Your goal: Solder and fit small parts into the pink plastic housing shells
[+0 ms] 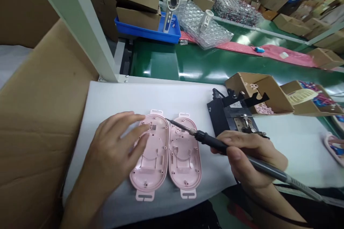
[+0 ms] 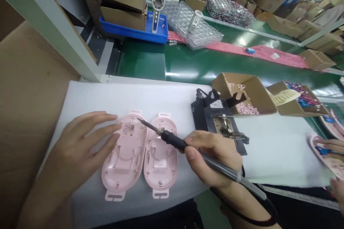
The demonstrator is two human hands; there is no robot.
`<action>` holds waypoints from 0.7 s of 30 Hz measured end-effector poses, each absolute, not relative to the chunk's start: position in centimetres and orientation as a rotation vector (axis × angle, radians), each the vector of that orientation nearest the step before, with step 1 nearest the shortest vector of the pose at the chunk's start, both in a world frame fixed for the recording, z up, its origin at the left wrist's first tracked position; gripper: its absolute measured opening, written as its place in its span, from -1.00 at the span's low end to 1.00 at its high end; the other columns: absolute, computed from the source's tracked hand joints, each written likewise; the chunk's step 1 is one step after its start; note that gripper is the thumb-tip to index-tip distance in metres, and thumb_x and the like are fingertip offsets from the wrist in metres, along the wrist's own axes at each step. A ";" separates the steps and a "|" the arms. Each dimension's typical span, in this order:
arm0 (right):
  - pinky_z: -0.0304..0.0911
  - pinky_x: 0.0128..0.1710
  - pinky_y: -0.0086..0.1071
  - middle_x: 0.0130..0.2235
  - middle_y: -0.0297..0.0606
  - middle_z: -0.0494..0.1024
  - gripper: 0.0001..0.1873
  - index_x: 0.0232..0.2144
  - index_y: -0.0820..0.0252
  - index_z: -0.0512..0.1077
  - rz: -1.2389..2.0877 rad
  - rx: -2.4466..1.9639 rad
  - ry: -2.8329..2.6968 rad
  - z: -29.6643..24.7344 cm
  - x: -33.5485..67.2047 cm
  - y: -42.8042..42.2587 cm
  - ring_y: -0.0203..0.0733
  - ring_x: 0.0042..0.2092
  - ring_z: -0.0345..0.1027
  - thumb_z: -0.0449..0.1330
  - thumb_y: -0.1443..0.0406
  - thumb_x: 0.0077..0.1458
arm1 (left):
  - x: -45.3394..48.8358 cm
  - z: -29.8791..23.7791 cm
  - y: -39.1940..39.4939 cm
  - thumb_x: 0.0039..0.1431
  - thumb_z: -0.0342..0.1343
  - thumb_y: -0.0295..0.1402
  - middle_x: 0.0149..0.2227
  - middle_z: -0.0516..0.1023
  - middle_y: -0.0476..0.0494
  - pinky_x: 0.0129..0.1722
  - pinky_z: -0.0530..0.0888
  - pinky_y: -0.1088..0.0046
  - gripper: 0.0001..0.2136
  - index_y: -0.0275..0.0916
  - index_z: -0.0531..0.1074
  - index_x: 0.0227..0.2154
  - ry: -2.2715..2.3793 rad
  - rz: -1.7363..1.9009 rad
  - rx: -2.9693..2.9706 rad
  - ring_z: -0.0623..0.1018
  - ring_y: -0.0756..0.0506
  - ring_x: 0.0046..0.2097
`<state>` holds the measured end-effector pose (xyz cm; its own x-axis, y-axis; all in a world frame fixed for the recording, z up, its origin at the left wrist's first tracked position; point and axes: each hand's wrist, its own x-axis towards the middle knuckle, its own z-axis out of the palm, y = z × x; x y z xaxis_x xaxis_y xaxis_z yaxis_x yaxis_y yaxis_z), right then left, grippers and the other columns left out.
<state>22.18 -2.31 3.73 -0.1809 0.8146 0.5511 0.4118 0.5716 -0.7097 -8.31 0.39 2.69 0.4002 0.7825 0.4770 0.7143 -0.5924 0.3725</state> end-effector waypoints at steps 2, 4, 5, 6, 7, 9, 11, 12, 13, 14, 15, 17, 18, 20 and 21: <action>0.48 -0.49 -0.33 -0.42 -0.25 0.58 -0.84 -0.25 0.18 0.50 0.502 -0.944 -1.856 4.2 20.7 -1.0 -0.14 -0.40 0.54 0.25 0.49 0.13 | -9.8 1.8 0.6 0.34 0.14 -0.45 0.10 0.49 -0.24 0.12 0.50 0.05 -0.82 -0.24 0.51 -0.04 1.424 0.920 2.468 0.49 -0.23 0.13; 0.46 -0.53 -0.35 -0.46 -0.30 0.54 -0.81 -0.30 0.16 0.50 0.496 -0.910 -1.898 4.6 19.6 0.0 -0.20 -0.46 0.50 0.23 0.53 0.11 | -10.1 0.8 0.7 0.36 0.12 -0.42 0.16 0.44 -0.22 0.11 0.53 0.11 -0.80 -0.22 0.51 -0.01 1.362 0.866 2.415 0.47 -0.20 0.15; 0.46 -0.55 -0.35 -0.47 -0.32 0.53 -0.80 -0.31 0.16 0.50 0.494 -0.908 -1.914 4.7 19.2 0.5 -0.21 -0.47 0.48 0.22 0.53 0.10 | -10.0 0.4 0.8 0.37 0.12 -0.42 0.18 0.43 -0.20 0.13 0.52 0.13 -0.79 -0.21 0.51 0.00 1.310 0.839 2.409 0.46 -0.19 0.17; 0.45 -0.57 -0.35 -0.48 -0.33 0.51 -0.80 -0.32 0.16 0.49 0.487 -0.911 -1.931 4.8 18.9 0.8 -0.22 -0.49 0.46 0.22 0.53 0.09 | -9.8 0.2 0.8 0.37 0.11 -0.42 0.20 0.43 -0.18 0.15 0.51 0.14 -0.79 -0.21 0.51 0.01 1.262 0.813 2.414 0.46 -0.17 0.18; 0.44 -0.58 -0.36 -0.49 -0.34 0.50 -0.81 -0.32 0.16 0.49 0.472 -0.911 -1.952 4.9 18.8 1.0 -0.22 -0.50 0.46 0.22 0.53 0.09 | -9.6 0.0 0.8 0.37 0.11 -0.44 0.20 0.44 -0.16 0.17 0.50 0.15 -0.79 -0.21 0.51 0.01 1.230 0.789 2.426 0.46 -0.16 0.18; 0.44 -0.59 -0.37 -0.50 -0.34 0.49 -0.81 -0.34 0.16 0.48 0.431 -0.922 -1.993 5.0 18.7 1.4 -0.22 -0.50 0.47 0.22 0.53 0.07 | -9.4 -0.3 0.7 0.37 0.09 -0.47 0.17 0.49 -0.16 0.18 0.50 0.16 -0.78 -0.25 0.51 0.01 1.218 0.748 2.470 0.49 -0.14 0.14; 0.46 -0.59 -0.37 -0.51 -0.34 0.51 -0.80 -0.35 0.15 0.47 0.404 -0.930 -2.020 4.9 18.7 1.5 -0.21 -0.49 0.49 0.21 0.53 0.06 | -9.5 -0.4 0.5 0.37 0.07 -0.51 0.15 0.51 -0.18 0.16 0.51 0.18 -0.77 -0.30 0.49 0.02 1.223 0.725 2.502 0.50 -0.15 0.11; 0.46 -0.59 -0.37 -0.50 -0.33 0.51 -0.80 -0.34 0.13 0.47 0.410 -0.930 -2.033 4.9 18.7 1.6 -0.20 -0.49 0.49 0.21 0.53 0.06 | -9.6 -0.5 0.4 0.36 0.06 -0.52 0.15 0.51 -0.19 0.14 0.52 0.20 -0.76 -0.32 0.49 0.03 1.217 0.717 2.512 0.51 -0.15 0.11; 0.47 -0.59 -0.37 -0.51 -0.33 0.52 -0.80 -0.34 0.13 0.46 0.427 -0.918 -2.046 4.8 18.6 1.7 -0.21 -0.50 0.49 0.21 0.53 0.06 | -9.7 -0.5 0.3 0.36 0.06 -0.53 0.14 0.51 -0.21 0.13 0.52 0.21 -0.77 -0.34 0.48 0.02 1.211 0.713 2.522 0.51 -0.15 0.10; 0.47 -0.59 -0.38 -0.51 -0.33 0.52 -0.80 -0.34 0.13 0.46 0.450 -0.903 -2.060 4.8 18.6 1.7 -0.21 -0.50 0.48 0.20 0.53 0.06 | -9.8 -0.5 0.2 0.36 0.06 -0.52 0.14 0.51 -0.22 0.13 0.52 0.22 -0.77 -0.35 0.48 0.01 1.207 0.710 2.529 0.51 -0.15 0.09; 0.47 -0.58 -0.39 -0.51 -0.33 0.52 -0.80 -0.34 0.15 0.46 0.470 -0.890 -2.073 4.8 18.5 1.7 -0.22 -0.50 0.48 0.20 0.53 0.05 | -9.9 -0.5 0.2 0.36 0.07 -0.51 0.12 0.51 -0.22 0.12 0.52 0.22 -0.78 -0.36 0.48 0.01 1.202 0.712 2.539 0.52 -0.15 0.07; 0.48 -0.57 -0.40 -0.51 -0.32 0.52 -0.81 -0.34 0.17 0.46 0.486 -0.880 -2.087 4.8 18.4 1.8 -0.23 -0.51 0.47 0.20 0.53 0.05 | -9.9 -0.4 0.1 0.36 0.07 -0.50 0.09 0.52 -0.22 0.12 0.51 0.23 -0.78 -0.37 0.47 0.01 1.195 0.721 2.549 0.53 -0.15 0.05; 0.48 -0.56 -0.40 -0.51 -0.32 0.52 -0.81 -0.34 0.18 0.46 0.487 -0.878 -2.091 4.9 18.4 1.9 -0.24 -0.51 0.47 0.20 0.53 0.05 | -9.8 -0.3 0.1 0.36 0.08 -0.49 0.09 0.52 -0.21 0.12 0.51 0.23 -0.78 -0.37 0.47 0.02 1.190 0.728 2.547 0.54 -0.14 0.05; 0.48 -0.56 -0.40 -0.50 -0.31 0.52 -0.81 -0.33 0.18 0.46 0.502 -0.886 -2.107 4.9 18.3 2.0 -0.25 -0.51 0.46 0.20 0.53 0.06 | -9.8 -0.2 0.1 0.36 0.07 -0.49 0.11 0.51 -0.21 0.09 0.52 0.23 -0.77 -0.37 0.46 0.02 1.175 0.738 2.549 0.54 -0.14 0.04; 0.48 -0.57 -0.40 -0.50 -0.31 0.52 -0.81 -0.32 0.17 0.46 0.524 -0.878 -2.117 5.0 18.3 2.0 -0.25 -0.52 0.46 0.20 0.53 0.06 | -9.8 -0.1 0.1 0.36 0.07 -0.50 0.10 0.52 -0.21 0.07 0.53 0.22 -0.78 -0.38 0.47 0.01 1.160 0.733 2.569 0.55 -0.15 0.04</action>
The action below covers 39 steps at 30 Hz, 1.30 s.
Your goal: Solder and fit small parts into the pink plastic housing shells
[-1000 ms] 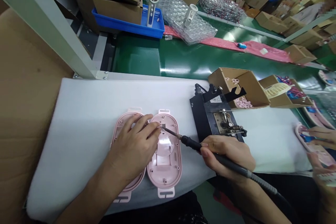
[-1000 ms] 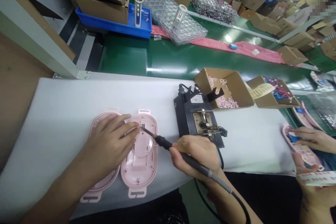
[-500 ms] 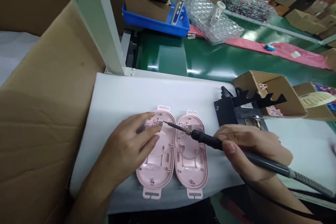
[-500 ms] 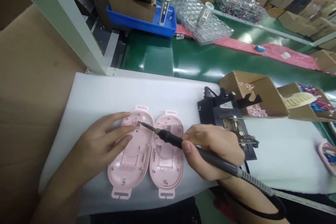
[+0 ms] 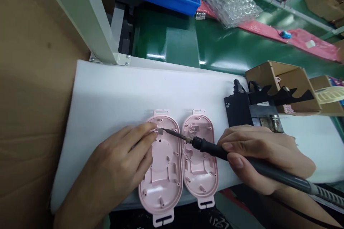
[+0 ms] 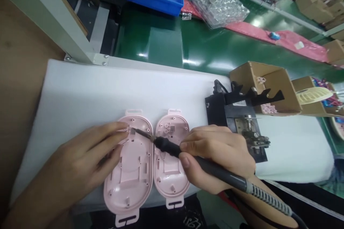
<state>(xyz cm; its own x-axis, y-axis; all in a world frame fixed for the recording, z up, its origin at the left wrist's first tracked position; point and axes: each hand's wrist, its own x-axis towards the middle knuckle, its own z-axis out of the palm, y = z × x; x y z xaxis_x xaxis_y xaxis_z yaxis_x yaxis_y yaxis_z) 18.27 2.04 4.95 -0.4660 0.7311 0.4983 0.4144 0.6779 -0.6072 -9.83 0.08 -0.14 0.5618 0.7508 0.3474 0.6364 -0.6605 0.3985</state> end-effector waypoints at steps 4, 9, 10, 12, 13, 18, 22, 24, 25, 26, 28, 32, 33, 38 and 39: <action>0.52 -0.54 -0.38 -0.51 -0.32 0.54 -0.84 -0.29 0.16 0.47 0.594 -0.841 -2.150 4.9 18.0 2.2 -0.23 -0.51 0.49 0.19 0.48 0.12 | -10.1 -0.3 0.0 0.37 0.03 -0.53 0.00 0.60 -0.22 0.00 0.57 0.19 -0.81 -0.39 0.51 -0.07 1.083 0.674 2.696 0.57 -0.19 0.05; 0.52 -0.52 -0.40 -0.49 -0.32 0.56 -0.86 -0.26 0.15 0.47 0.623 -0.818 -2.163 4.4 17.9 2.1 -0.22 -0.49 0.52 0.22 0.46 0.14 | -10.0 -0.5 -0.2 0.39 0.02 -0.50 -0.01 0.61 -0.18 0.01 0.57 0.20 -0.81 -0.32 0.54 -0.11 1.133 0.675 2.637 0.58 -0.18 0.04; 0.52 -0.51 -0.40 -0.48 -0.32 0.56 -0.85 -0.25 0.15 0.47 0.620 -0.815 -2.170 4.4 17.9 2.0 -0.22 -0.49 0.52 0.22 0.47 0.13 | -9.9 -0.5 -0.2 0.39 0.02 -0.49 -0.02 0.61 -0.17 0.01 0.57 0.20 -0.81 -0.32 0.53 -0.10 1.150 0.672 2.621 0.58 -0.18 0.03; 0.52 -0.51 -0.40 -0.48 -0.33 0.56 -0.83 -0.26 0.16 0.47 0.613 -0.822 -2.182 4.3 18.0 2.0 -0.23 -0.48 0.52 0.23 0.48 0.11 | -9.8 -0.5 -0.2 0.39 0.02 -0.49 -0.03 0.61 -0.18 -0.03 0.58 0.20 -0.81 -0.34 0.53 -0.09 1.171 0.662 2.606 0.58 -0.19 0.01; 0.52 -0.51 -0.41 -0.48 -0.33 0.55 -0.82 -0.26 0.16 0.47 0.612 -0.824 -2.187 4.3 18.0 2.0 -0.24 -0.48 0.51 0.24 0.49 0.10 | -9.7 -0.4 -0.2 0.38 0.03 -0.49 -0.02 0.60 -0.18 -0.04 0.58 0.21 -0.82 -0.35 0.52 -0.09 1.175 0.660 2.603 0.58 -0.18 0.00; 0.51 -0.49 -0.43 -0.48 -0.33 0.53 -0.80 -0.28 0.22 0.47 0.629 -0.811 -2.186 4.2 18.2 1.9 -0.27 -0.47 0.51 0.26 0.54 0.05 | -9.7 -0.1 -0.4 0.36 0.04 -0.50 -0.01 0.58 -0.17 -0.08 0.59 0.24 -0.83 -0.34 0.52 -0.11 1.209 0.668 2.569 0.57 -0.13 -0.08; 0.51 -0.50 -0.42 -0.47 -0.33 0.52 -0.78 -0.27 0.21 0.47 0.628 -0.813 -2.185 4.0 18.3 1.8 -0.26 -0.46 0.51 0.27 0.54 0.04 | -9.7 -0.1 -0.4 0.36 0.04 -0.51 -0.02 0.59 -0.20 -0.08 0.59 0.23 -0.83 -0.37 0.52 -0.11 1.198 0.673 2.566 0.58 -0.15 -0.05; 0.51 -0.50 -0.42 -0.47 -0.34 0.52 -0.78 -0.26 0.21 0.48 0.625 -0.804 -2.190 3.9 18.3 1.8 -0.26 -0.46 0.50 0.27 0.54 0.05 | -9.6 -0.2 -0.4 0.37 0.03 -0.51 -0.04 0.60 -0.18 -0.08 0.59 0.23 -0.83 -0.35 0.52 -0.11 1.200 0.675 2.546 0.59 -0.17 -0.03; 0.51 -0.50 -0.41 -0.47 -0.33 0.52 -0.78 -0.26 0.21 0.48 0.625 -0.797 -2.193 3.9 18.3 1.9 -0.26 -0.46 0.50 0.27 0.54 0.04 | -9.6 -0.1 -0.3 0.37 0.03 -0.51 -0.04 0.61 -0.18 -0.07 0.59 0.22 -0.82 -0.35 0.52 -0.11 1.200 0.675 2.540 0.59 -0.17 -0.02; 0.52 -0.49 -0.41 -0.47 -0.33 0.52 -0.78 -0.26 0.22 0.48 0.624 -0.795 -2.195 3.9 18.3 1.9 -0.26 -0.46 0.50 0.27 0.54 0.04 | -9.6 -0.1 -0.3 0.37 0.02 -0.51 -0.04 0.61 -0.17 -0.07 0.59 0.22 -0.82 -0.35 0.53 -0.11 1.199 0.674 2.536 0.59 -0.18 -0.01; 0.52 -0.49 -0.41 -0.47 -0.33 0.52 -0.79 -0.27 0.22 0.47 0.628 -0.800 -2.195 3.9 18.3 1.9 -0.25 -0.45 0.51 0.27 0.54 0.05 | -9.6 -0.1 -0.3 0.37 0.02 -0.51 -0.04 0.61 -0.17 -0.07 0.60 0.22 -0.81 -0.34 0.53 -0.11 1.203 0.678 2.532 0.59 -0.17 -0.02; 0.51 -0.49 -0.42 -0.48 -0.34 0.52 -0.82 -0.28 0.21 0.47 0.619 -0.801 -2.181 3.9 18.1 2.0 -0.26 -0.46 0.51 0.26 0.52 0.07 | -9.7 -0.2 -0.3 0.37 0.02 -0.51 -0.04 0.60 -0.16 -0.08 0.60 0.24 -0.81 -0.34 0.53 -0.12 1.204 0.693 2.541 0.59 -0.14 -0.05; 0.51 -0.49 -0.42 -0.48 -0.34 0.52 -0.82 -0.29 0.22 0.48 0.614 -0.795 -2.174 3.9 18.1 2.0 -0.26 -0.46 0.51 0.26 0.52 0.07 | -9.7 -0.3 -0.3 0.37 0.02 -0.51 -0.03 0.60 -0.16 -0.08 0.60 0.24 -0.82 -0.36 0.53 -0.12 1.200 0.701 2.540 0.59 -0.14 -0.06; 0.48 -0.48 -0.44 -0.46 -0.31 0.52 -0.84 -0.32 0.31 0.48 0.634 -0.768 -2.155 3.7 18.1 1.9 -0.29 -0.45 0.49 0.27 0.56 0.03 | -9.6 -0.3 -0.3 0.37 0.03 -0.50 -0.03 0.59 -0.16 -0.10 0.59 0.24 -0.82 -0.36 0.53 -0.11 1.212 0.725 2.528 0.59 -0.15 -0.08; 0.48 -0.48 -0.44 -0.46 -0.30 0.52 -0.84 -0.33 0.32 0.48 0.635 -0.765 -2.155 3.7 18.1 1.9 -0.29 -0.44 0.50 0.27 0.56 0.02 | -9.5 -0.3 -0.3 0.37 0.02 -0.50 -0.04 0.59 -0.16 -0.11 0.59 0.24 -0.82 -0.36 0.53 -0.12 1.215 0.729 2.529 0.59 -0.14 -0.08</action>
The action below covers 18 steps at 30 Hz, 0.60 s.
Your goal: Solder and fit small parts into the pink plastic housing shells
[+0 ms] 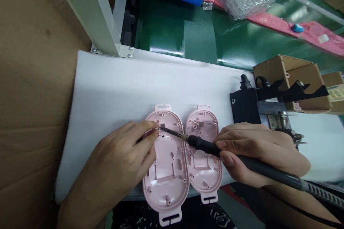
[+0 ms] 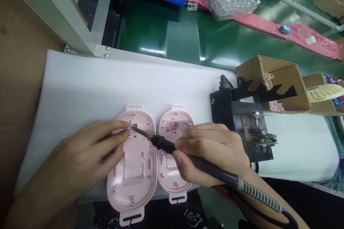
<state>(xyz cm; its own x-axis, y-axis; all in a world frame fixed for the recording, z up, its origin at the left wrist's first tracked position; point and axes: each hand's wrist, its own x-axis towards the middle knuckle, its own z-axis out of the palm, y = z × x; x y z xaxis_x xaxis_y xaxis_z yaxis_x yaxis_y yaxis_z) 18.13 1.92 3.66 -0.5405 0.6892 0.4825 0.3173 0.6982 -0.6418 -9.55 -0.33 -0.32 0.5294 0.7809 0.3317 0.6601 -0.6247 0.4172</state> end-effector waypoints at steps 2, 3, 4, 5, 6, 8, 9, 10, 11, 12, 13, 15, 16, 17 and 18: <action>0.49 -0.46 -0.43 -0.46 -0.30 0.52 -0.84 -0.33 0.34 0.48 0.632 -0.764 -2.162 3.6 18.2 1.9 -0.28 -0.43 0.50 0.28 0.57 0.01 | -9.5 -0.3 -0.3 0.38 0.01 -0.50 -0.05 0.60 -0.16 -0.10 0.59 0.24 -0.81 -0.35 0.53 -0.14 1.214 0.730 2.530 0.59 -0.15 -0.06; 0.50 -0.46 -0.42 -0.45 -0.30 0.52 -0.84 -0.33 0.34 0.48 0.630 -0.767 -2.166 3.6 18.2 1.9 -0.28 -0.42 0.51 0.28 0.56 0.01 | -9.5 -0.3 -0.3 0.38 0.01 -0.51 -0.06 0.60 -0.16 -0.09 0.59 0.24 -0.81 -0.36 0.53 -0.14 1.213 0.728 2.530 0.59 -0.16 -0.04; 0.50 -0.46 -0.42 -0.45 -0.31 0.52 -0.84 -0.33 0.33 0.48 0.626 -0.771 -2.168 3.6 18.3 1.9 -0.27 -0.42 0.51 0.28 0.56 0.01 | -9.5 -0.3 -0.3 0.38 0.01 -0.51 -0.06 0.61 -0.17 -0.09 0.60 0.24 -0.81 -0.36 0.53 -0.14 1.208 0.724 2.533 0.59 -0.17 -0.03; 0.51 -0.46 -0.42 -0.45 -0.31 0.53 -0.84 -0.32 0.32 0.48 0.623 -0.775 -2.169 3.6 18.3 1.8 -0.27 -0.42 0.51 0.28 0.56 0.02 | -9.5 -0.3 -0.3 0.37 0.01 -0.51 -0.06 0.61 -0.17 -0.08 0.60 0.24 -0.81 -0.37 0.53 -0.14 1.202 0.720 2.538 0.59 -0.17 -0.03; 0.51 -0.46 -0.42 -0.45 -0.32 0.53 -0.84 -0.32 0.31 0.48 0.618 -0.776 -2.166 3.6 18.3 1.8 -0.28 -0.42 0.51 0.27 0.56 0.02 | -9.6 -0.3 -0.3 0.37 0.02 -0.51 -0.06 0.61 -0.18 -0.09 0.61 0.24 -0.82 -0.38 0.53 -0.14 1.198 0.721 2.541 0.59 -0.17 -0.03; 0.50 -0.46 -0.44 -0.45 -0.33 0.53 -0.85 -0.33 0.30 0.48 0.618 -0.780 -2.162 3.6 18.2 1.8 -0.30 -0.43 0.50 0.27 0.56 0.03 | -9.6 -0.4 -0.3 0.37 0.03 -0.51 -0.05 0.60 -0.19 -0.11 0.61 0.23 -0.82 -0.38 0.53 -0.14 1.195 0.726 2.542 0.59 -0.17 -0.05; 0.50 -0.46 -0.45 -0.45 -0.33 0.52 -0.85 -0.34 0.31 0.48 0.619 -0.781 -2.161 3.7 18.2 1.7 -0.31 -0.43 0.50 0.26 0.56 0.03 | -9.6 -0.4 -0.3 0.37 0.03 -0.51 -0.05 0.59 -0.19 -0.11 0.62 0.23 -0.82 -0.38 0.53 -0.13 1.194 0.731 2.540 0.59 -0.16 -0.06; 0.50 -0.46 -0.45 -0.46 -0.33 0.52 -0.85 -0.34 0.31 0.47 0.620 -0.783 -2.161 3.7 18.2 1.7 -0.31 -0.44 0.50 0.27 0.56 0.03 | -9.7 -0.4 -0.3 0.36 0.03 -0.51 -0.04 0.59 -0.19 -0.11 0.62 0.23 -0.82 -0.38 0.53 -0.13 1.197 0.735 2.536 0.59 -0.15 -0.07; 0.50 -0.46 -0.45 -0.46 -0.32 0.52 -0.85 -0.34 0.31 0.47 0.624 -0.785 -2.161 3.7 18.2 1.8 -0.31 -0.44 0.50 0.26 0.57 0.03 | -9.7 -0.4 -0.4 0.36 0.04 -0.52 -0.04 0.59 -0.19 -0.10 0.61 0.24 -0.83 -0.37 0.53 -0.13 1.200 0.735 2.533 0.59 -0.15 -0.07; 0.50 -0.46 -0.45 -0.46 -0.32 0.52 -0.85 -0.34 0.31 0.47 0.627 -0.788 -2.160 3.7 18.1 1.8 -0.31 -0.44 0.50 0.26 0.57 0.03 | -9.7 -0.3 -0.4 0.36 0.04 -0.52 -0.04 0.59 -0.19 -0.08 0.61 0.24 -0.83 -0.36 0.53 -0.13 1.202 0.730 2.533 0.59 -0.15 -0.06; 0.50 -0.46 -0.45 -0.46 -0.32 0.52 -0.85 -0.35 0.31 0.47 0.631 -0.790 -2.161 3.8 18.1 1.8 -0.31 -0.44 0.50 0.27 0.57 0.04 | -9.7 -0.3 -0.4 0.36 0.04 -0.52 -0.04 0.59 -0.18 -0.07 0.61 0.24 -0.83 -0.36 0.53 -0.13 1.204 0.727 2.533 0.59 -0.15 -0.05; 0.50 -0.46 -0.46 -0.47 -0.32 0.52 -0.85 -0.35 0.31 0.47 0.636 -0.792 -2.160 3.8 18.0 2.0 -0.32 -0.45 0.50 0.27 0.57 0.04 | -9.7 -0.3 -0.4 0.36 0.03 -0.51 -0.04 0.59 -0.17 -0.06 0.60 0.25 -0.82 -0.34 0.53 -0.13 1.209 0.721 2.532 0.59 -0.16 -0.04; 0.50 -0.46 -0.46 -0.47 -0.33 0.52 -0.85 -0.35 0.31 0.47 0.633 -0.796 -2.158 3.9 17.9 2.0 -0.32 -0.45 0.50 0.27 0.57 0.05 | -9.7 -0.3 -0.4 0.36 0.03 -0.51 -0.04 0.60 -0.17 -0.06 0.59 0.25 -0.82 -0.34 0.53 -0.12 1.212 0.718 2.528 0.59 -0.16 -0.03; 0.50 -0.47 -0.47 -0.48 -0.33 0.52 -0.85 -0.35 0.31 0.47 0.629 -0.800 -2.157 3.9 17.9 2.1 -0.33 -0.46 0.49 0.27 0.57 0.05 | -9.6 -0.3 -0.4 0.37 0.02 -0.51 -0.04 0.60 -0.16 -0.06 0.59 0.26 -0.82 -0.34 0.53 -0.13 1.213 0.720 2.527 0.59 -0.16 -0.03; 0.49 -0.48 -0.47 -0.48 -0.34 0.52 -0.85 -0.34 0.30 0.47 0.623 -0.804 -2.158 4.0 17.8 2.1 -0.33 -0.46 0.49 0.27 0.56 0.06 | -9.6 -0.3 -0.4 0.37 0.02 -0.51 -0.04 0.59 -0.16 -0.07 0.59 0.26 -0.82 -0.33 0.53 -0.13 1.217 0.722 2.525 0.59 -0.15 -0.04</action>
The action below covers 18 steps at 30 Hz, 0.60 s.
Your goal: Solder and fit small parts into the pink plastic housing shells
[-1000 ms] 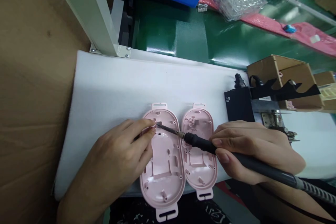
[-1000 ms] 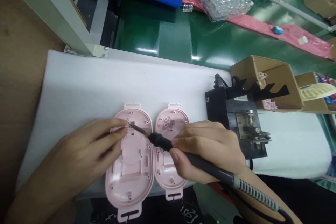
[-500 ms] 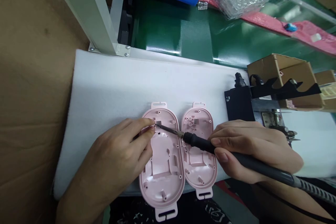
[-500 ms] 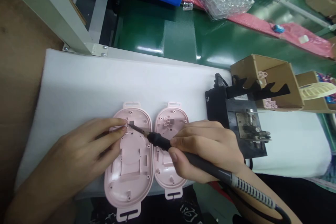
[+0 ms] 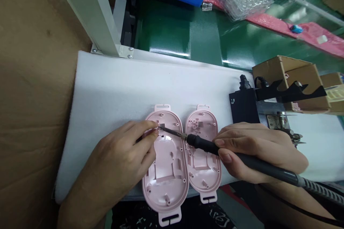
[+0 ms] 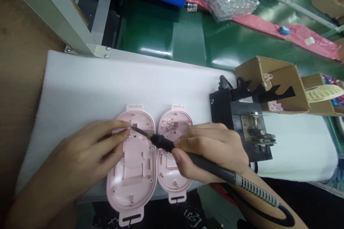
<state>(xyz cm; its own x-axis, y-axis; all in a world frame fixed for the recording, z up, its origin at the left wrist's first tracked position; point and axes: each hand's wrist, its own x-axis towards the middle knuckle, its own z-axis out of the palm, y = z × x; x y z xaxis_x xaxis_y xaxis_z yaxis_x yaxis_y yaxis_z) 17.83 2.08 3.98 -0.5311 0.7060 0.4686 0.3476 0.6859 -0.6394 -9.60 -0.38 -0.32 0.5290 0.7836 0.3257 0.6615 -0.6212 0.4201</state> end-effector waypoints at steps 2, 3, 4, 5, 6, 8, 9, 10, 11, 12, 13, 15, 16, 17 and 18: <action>0.49 -0.49 -0.47 -0.48 -0.35 0.51 -0.85 -0.33 0.27 0.47 0.610 -0.807 -2.163 4.0 17.8 2.1 -0.33 -0.47 0.49 0.26 0.55 0.07 | -9.6 -0.3 -0.3 0.37 0.02 -0.50 -0.03 0.59 -0.16 -0.08 0.58 0.26 -0.82 -0.33 0.53 -0.13 1.220 0.719 2.524 0.59 -0.14 -0.06; 0.49 -0.50 -0.47 -0.48 -0.36 0.52 -0.85 -0.32 0.26 0.47 0.605 -0.807 -2.168 4.0 17.8 2.1 -0.33 -0.47 0.49 0.26 0.54 0.08 | -9.5 -0.3 -0.3 0.36 0.02 -0.51 -0.03 0.58 -0.16 -0.09 0.58 0.26 -0.82 -0.34 0.53 -0.13 1.219 0.720 2.524 0.59 -0.14 -0.07; 0.49 -0.50 -0.47 -0.48 -0.36 0.52 -0.85 -0.32 0.25 0.47 0.606 -0.809 -2.174 4.0 17.8 2.1 -0.33 -0.47 0.49 0.25 0.54 0.09 | -9.5 -0.3 -0.3 0.36 0.02 -0.51 -0.03 0.58 -0.17 -0.10 0.58 0.26 -0.82 -0.35 0.53 -0.14 1.218 0.720 2.521 0.58 -0.13 -0.08; 0.49 -0.49 -0.47 -0.48 -0.37 0.53 -0.85 -0.32 0.24 0.47 0.608 -0.812 -2.176 4.0 17.9 2.0 -0.33 -0.47 0.48 0.25 0.53 0.09 | -9.5 -0.3 -0.3 0.36 0.03 -0.51 -0.03 0.58 -0.17 -0.09 0.57 0.26 -0.82 -0.36 0.53 -0.14 1.217 0.721 2.520 0.58 -0.13 -0.08; 0.49 -0.49 -0.47 -0.48 -0.37 0.53 -0.85 -0.32 0.24 0.47 0.611 -0.814 -2.172 4.0 17.9 2.0 -0.34 -0.46 0.48 0.26 0.54 0.09 | -9.5 -0.3 -0.3 0.36 0.03 -0.51 -0.04 0.58 -0.17 -0.09 0.57 0.25 -0.82 -0.36 0.53 -0.14 1.217 0.723 2.519 0.58 -0.14 -0.08; 0.49 -0.48 -0.48 -0.47 -0.36 0.53 -0.85 -0.32 0.27 0.47 0.626 -0.809 -2.161 4.0 17.9 2.0 -0.34 -0.46 0.48 0.26 0.55 0.07 | -9.4 -0.3 -0.3 0.36 0.03 -0.52 -0.04 0.59 -0.17 -0.08 0.57 0.24 -0.82 -0.37 0.53 -0.14 1.219 0.733 2.517 0.58 -0.15 -0.07; 0.49 -0.48 -0.48 -0.47 -0.36 0.53 -0.85 -0.33 0.28 0.47 0.631 -0.804 -2.156 4.0 17.9 2.0 -0.34 -0.45 0.48 0.26 0.55 0.07 | -9.4 -0.3 -0.3 0.36 0.03 -0.52 -0.05 0.59 -0.17 -0.07 0.57 0.24 -0.82 -0.37 0.53 -0.14 1.219 0.734 2.516 0.58 -0.15 -0.06; 0.49 -0.47 -0.49 -0.47 -0.36 0.53 -0.85 -0.33 0.29 0.47 0.633 -0.799 -2.150 4.0 17.9 2.0 -0.35 -0.45 0.49 0.26 0.56 0.06 | -9.4 -0.3 -0.3 0.36 0.02 -0.52 -0.05 0.60 -0.17 -0.07 0.57 0.24 -0.82 -0.37 0.53 -0.14 1.220 0.732 2.513 0.58 -0.16 -0.06; 0.49 -0.47 -0.49 -0.47 -0.36 0.53 -0.85 -0.34 0.29 0.47 0.633 -0.797 -2.147 4.0 17.9 2.0 -0.35 -0.45 0.49 0.26 0.56 0.06 | -9.4 -0.3 -0.3 0.36 0.02 -0.52 -0.05 0.60 -0.16 -0.08 0.57 0.23 -0.82 -0.37 0.53 -0.14 1.218 0.733 2.509 0.59 -0.16 -0.05; 0.50 -0.46 -0.49 -0.47 -0.36 0.53 -0.86 -0.36 0.30 0.47 0.635 -0.800 -2.149 4.1 17.9 2.0 -0.35 -0.45 0.49 0.26 0.57 0.06 | -9.4 -0.3 -0.2 0.37 0.02 -0.52 -0.05 0.61 -0.16 -0.09 0.57 0.23 -0.82 -0.37 0.53 -0.15 1.217 0.734 2.504 0.59 -0.17 -0.05; 0.50 -0.46 -0.49 -0.48 -0.36 0.53 -0.86 -0.36 0.30 0.46 0.637 -0.805 -2.151 4.1 17.9 2.0 -0.35 -0.45 0.49 0.26 0.56 0.06 | -9.4 -0.2 -0.2 0.37 0.01 -0.51 -0.05 0.61 -0.15 -0.10 0.57 0.23 -0.82 -0.36 0.53 -0.15 1.215 0.732 2.502 0.59 -0.17 -0.05; 0.49 -0.46 -0.49 -0.48 -0.36 0.52 -0.87 -0.37 0.30 0.46 0.634 -0.819 -2.152 4.1 18.0 2.0 -0.36 -0.46 0.48 0.26 0.56 0.07 | -9.5 -0.2 -0.2 0.37 0.01 -0.51 -0.06 0.61 -0.15 -0.12 0.58 0.23 -0.82 -0.36 0.53 -0.16 1.222 0.735 2.496 0.60 -0.17 -0.05; 0.49 -0.47 -0.49 -0.48 -0.36 0.52 -0.88 -0.37 0.30 0.46 0.629 -0.827 -2.152 4.1 18.0 1.9 -0.35 -0.46 0.48 0.26 0.55 0.08 | -9.5 -0.1 -0.2 0.38 0.00 -0.51 -0.06 0.62 -0.14 -0.12 0.58 0.23 -0.82 -0.36 0.53 -0.16 1.228 0.736 2.496 0.60 -0.17 -0.05; 0.49 -0.47 -0.48 -0.48 -0.36 0.52 -0.88 -0.37 0.29 0.46 0.624 -0.833 -2.151 4.0 18.0 1.9 -0.35 -0.47 0.48 0.26 0.54 0.08 | -9.5 -0.1 -0.2 0.38 0.00 -0.51 -0.07 0.62 -0.14 -0.13 0.58 0.23 -0.82 -0.36 0.53 -0.16 1.231 0.736 2.500 0.60 -0.17 -0.05; 0.49 -0.47 -0.48 -0.48 -0.36 0.52 -0.89 -0.37 0.29 0.46 0.618 -0.839 -2.147 4.0 18.0 1.9 -0.35 -0.47 0.48 0.26 0.54 0.08 | -9.4 -0.1 -0.2 0.38 0.00 -0.51 -0.06 0.62 -0.14 -0.13 0.58 0.24 -0.82 -0.36 0.53 -0.16 1.232 0.736 2.505 0.60 -0.17 -0.05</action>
<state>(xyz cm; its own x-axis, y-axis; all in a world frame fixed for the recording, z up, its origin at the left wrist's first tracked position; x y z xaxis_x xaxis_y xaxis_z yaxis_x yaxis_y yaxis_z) 18.01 1.87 3.98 -0.5149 0.7240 0.4591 0.3692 0.6706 -0.6434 -9.45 -0.24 -0.14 0.5137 0.7928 0.3281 0.6643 -0.6095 0.4328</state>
